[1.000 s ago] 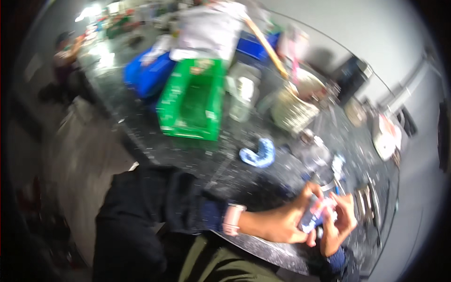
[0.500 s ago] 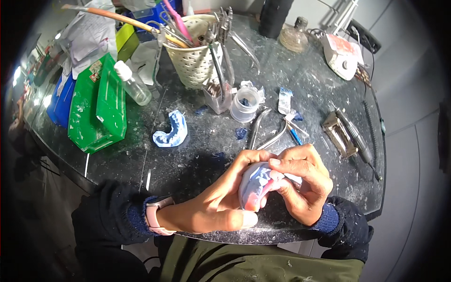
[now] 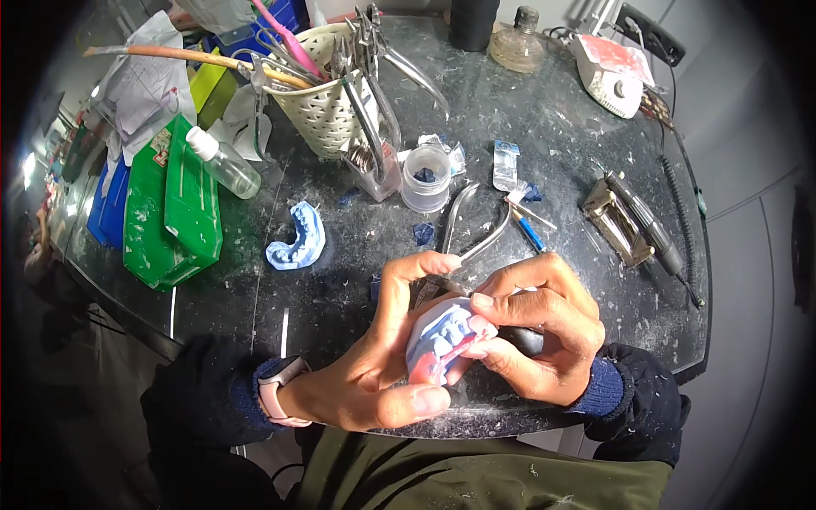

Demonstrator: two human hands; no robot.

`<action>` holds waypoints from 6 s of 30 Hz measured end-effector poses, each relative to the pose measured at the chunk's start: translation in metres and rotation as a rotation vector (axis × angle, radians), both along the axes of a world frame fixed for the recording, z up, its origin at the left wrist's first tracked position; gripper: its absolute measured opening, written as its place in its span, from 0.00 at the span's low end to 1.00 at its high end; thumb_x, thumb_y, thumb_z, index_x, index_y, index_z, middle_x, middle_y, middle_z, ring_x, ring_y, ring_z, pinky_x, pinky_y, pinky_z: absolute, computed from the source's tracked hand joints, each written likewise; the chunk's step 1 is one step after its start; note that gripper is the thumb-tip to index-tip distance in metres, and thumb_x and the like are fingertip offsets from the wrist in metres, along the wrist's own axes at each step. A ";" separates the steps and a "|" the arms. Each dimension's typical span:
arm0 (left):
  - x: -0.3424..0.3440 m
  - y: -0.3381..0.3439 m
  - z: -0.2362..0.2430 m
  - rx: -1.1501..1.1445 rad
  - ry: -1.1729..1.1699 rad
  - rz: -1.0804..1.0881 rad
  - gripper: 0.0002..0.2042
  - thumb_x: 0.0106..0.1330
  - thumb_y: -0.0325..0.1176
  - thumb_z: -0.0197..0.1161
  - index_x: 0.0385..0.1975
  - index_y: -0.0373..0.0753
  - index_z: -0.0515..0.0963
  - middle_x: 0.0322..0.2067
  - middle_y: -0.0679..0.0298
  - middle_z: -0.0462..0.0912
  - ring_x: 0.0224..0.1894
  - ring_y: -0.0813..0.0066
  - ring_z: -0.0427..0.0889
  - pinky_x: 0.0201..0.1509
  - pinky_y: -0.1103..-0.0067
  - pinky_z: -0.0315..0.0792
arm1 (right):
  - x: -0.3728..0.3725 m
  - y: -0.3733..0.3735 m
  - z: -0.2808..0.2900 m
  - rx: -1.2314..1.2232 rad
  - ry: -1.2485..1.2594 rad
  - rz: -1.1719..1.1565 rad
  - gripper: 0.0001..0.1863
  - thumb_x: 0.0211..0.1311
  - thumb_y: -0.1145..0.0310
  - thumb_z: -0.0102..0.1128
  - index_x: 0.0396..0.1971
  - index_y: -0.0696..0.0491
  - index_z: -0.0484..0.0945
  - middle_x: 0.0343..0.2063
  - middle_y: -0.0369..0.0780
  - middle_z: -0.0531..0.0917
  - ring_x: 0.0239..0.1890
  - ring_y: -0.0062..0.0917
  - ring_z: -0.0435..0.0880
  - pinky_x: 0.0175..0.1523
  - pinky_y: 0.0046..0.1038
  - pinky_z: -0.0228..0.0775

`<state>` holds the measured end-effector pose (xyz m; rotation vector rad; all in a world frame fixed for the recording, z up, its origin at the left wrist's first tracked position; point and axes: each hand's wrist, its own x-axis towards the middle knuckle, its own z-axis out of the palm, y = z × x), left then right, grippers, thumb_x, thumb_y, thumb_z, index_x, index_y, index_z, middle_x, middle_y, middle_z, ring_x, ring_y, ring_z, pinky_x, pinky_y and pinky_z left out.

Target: The person uses a rotary tool to shape the edges of a pink dental prosthetic base, then marks a stone dental model with a blue pencil and fits the prosthetic onto the model.

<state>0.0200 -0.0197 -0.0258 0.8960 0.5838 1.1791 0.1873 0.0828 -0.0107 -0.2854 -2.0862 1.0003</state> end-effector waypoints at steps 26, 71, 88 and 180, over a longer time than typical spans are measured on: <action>-0.003 0.000 0.002 0.021 -0.003 0.041 0.43 0.50 0.29 0.57 0.60 0.50 0.33 0.46 0.50 0.69 0.37 0.79 0.68 0.36 0.81 0.65 | 0.006 0.016 -0.002 -0.458 -0.104 0.399 0.20 0.53 0.71 0.66 0.47 0.61 0.77 0.44 0.46 0.78 0.43 0.28 0.79 0.43 0.25 0.73; -0.001 0.008 -0.001 0.068 0.294 0.340 0.23 0.58 0.39 0.62 0.39 0.44 0.50 0.21 0.48 0.74 0.14 0.83 0.68 0.16 0.89 0.63 | 0.001 0.002 -0.004 -0.318 -0.063 0.184 0.22 0.51 0.69 0.67 0.47 0.60 0.77 0.37 0.44 0.79 0.39 0.29 0.80 0.44 0.26 0.73; -0.006 0.008 0.001 0.522 0.784 0.617 0.14 0.48 0.32 0.63 0.27 0.31 0.67 0.21 0.65 0.70 0.22 0.86 0.74 0.23 0.86 0.67 | 0.003 0.001 -0.008 -0.242 -0.027 0.275 0.21 0.49 0.72 0.67 0.45 0.61 0.77 0.38 0.45 0.78 0.38 0.31 0.80 0.43 0.28 0.73; -0.001 0.000 -0.005 0.445 0.453 0.256 0.19 0.60 0.25 0.56 0.42 0.35 0.50 0.33 0.52 0.73 0.35 0.74 0.78 0.37 0.79 0.74 | 0.012 0.002 0.005 -0.567 -0.264 0.330 0.25 0.50 0.66 0.70 0.49 0.59 0.75 0.19 0.37 0.78 0.18 0.16 0.75 0.25 0.20 0.64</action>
